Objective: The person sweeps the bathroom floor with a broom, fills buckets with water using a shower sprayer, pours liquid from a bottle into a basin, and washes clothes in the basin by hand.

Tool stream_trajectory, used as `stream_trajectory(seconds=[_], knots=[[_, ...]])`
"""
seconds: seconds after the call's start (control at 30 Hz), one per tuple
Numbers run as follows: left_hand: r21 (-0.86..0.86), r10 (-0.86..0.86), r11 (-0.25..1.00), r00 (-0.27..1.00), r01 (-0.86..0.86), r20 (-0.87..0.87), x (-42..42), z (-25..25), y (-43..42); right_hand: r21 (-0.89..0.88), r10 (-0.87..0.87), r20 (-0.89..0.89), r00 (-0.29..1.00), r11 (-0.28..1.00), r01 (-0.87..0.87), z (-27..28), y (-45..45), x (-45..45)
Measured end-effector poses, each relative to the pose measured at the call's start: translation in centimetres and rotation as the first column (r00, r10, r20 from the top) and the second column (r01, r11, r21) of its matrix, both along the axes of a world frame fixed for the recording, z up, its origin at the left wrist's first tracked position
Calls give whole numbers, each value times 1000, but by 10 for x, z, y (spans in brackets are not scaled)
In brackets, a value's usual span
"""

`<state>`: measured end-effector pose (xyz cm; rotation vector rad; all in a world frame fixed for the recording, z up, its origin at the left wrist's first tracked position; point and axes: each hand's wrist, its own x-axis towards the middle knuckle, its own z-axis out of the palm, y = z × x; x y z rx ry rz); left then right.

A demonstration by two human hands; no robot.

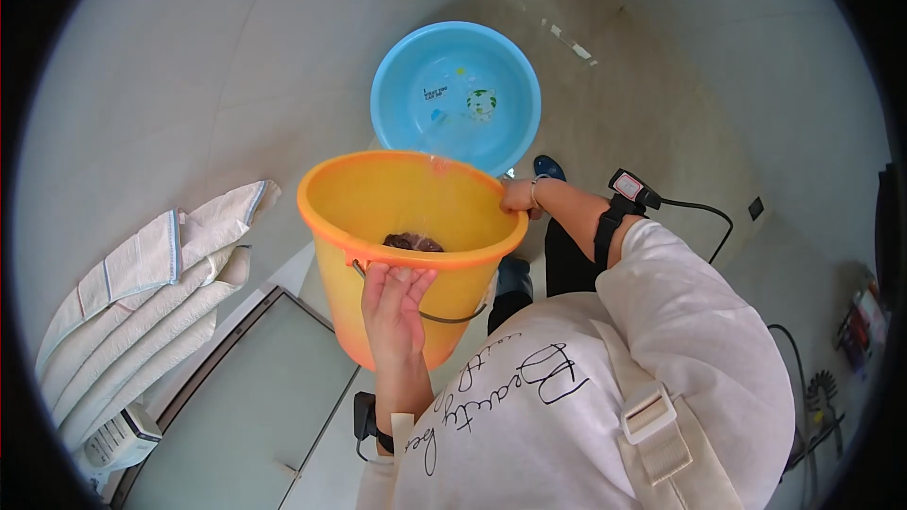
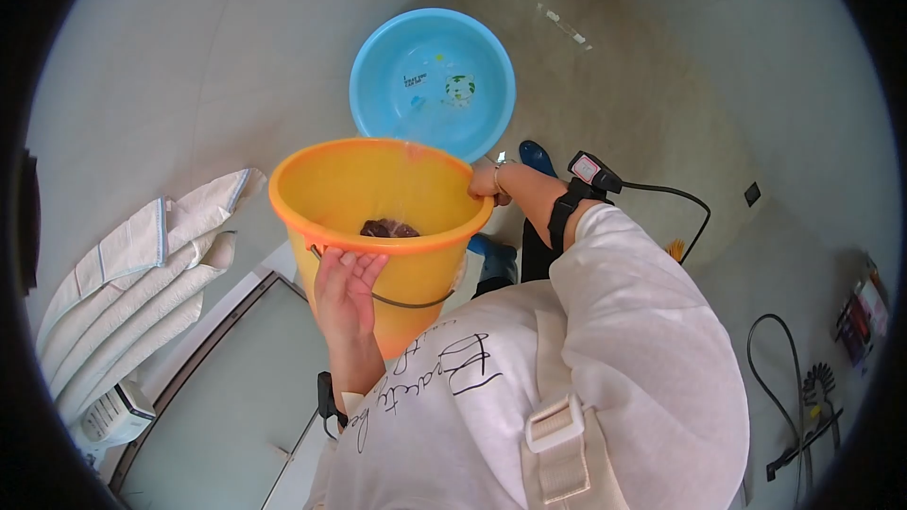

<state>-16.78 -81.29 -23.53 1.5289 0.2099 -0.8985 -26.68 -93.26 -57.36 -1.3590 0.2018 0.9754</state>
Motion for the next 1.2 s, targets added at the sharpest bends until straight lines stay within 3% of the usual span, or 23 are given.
stream_trajectory(seconds=[0.07, 0.3, 0.4, 0.47, 0.87, 1.2], knots=[[-1, -18, 1000, 1000, 18, 5, 2, 0, -8, -15, -158, -386, 909, 986, 165, 97, -38, 14], [1, 2, 1000, 1000, -2, -15, 6, 3, -41, -10, -200, -384, 901, 977, 213, 69, -41, 13], [7, -31, 999, 999, 31, -5, 9, 1, -55, 53, -175, -467, 867, 973, 225, 65, -42, 12], [11, -55, 998, 998, 55, 1, 11, -1, -65, 93, -258, -522, 813, 930, 355, 65, -41, 9], [89, -203, 976, 977, 198, 58, 17, -13, -110, 234, -224, -617, 755, 863, 447, 48, -38, 2], [60, -203, 977, 979, 203, -13, 26, -10, -115, 250, -260, -581, 771, 845, 474, 59, -40, 7]])
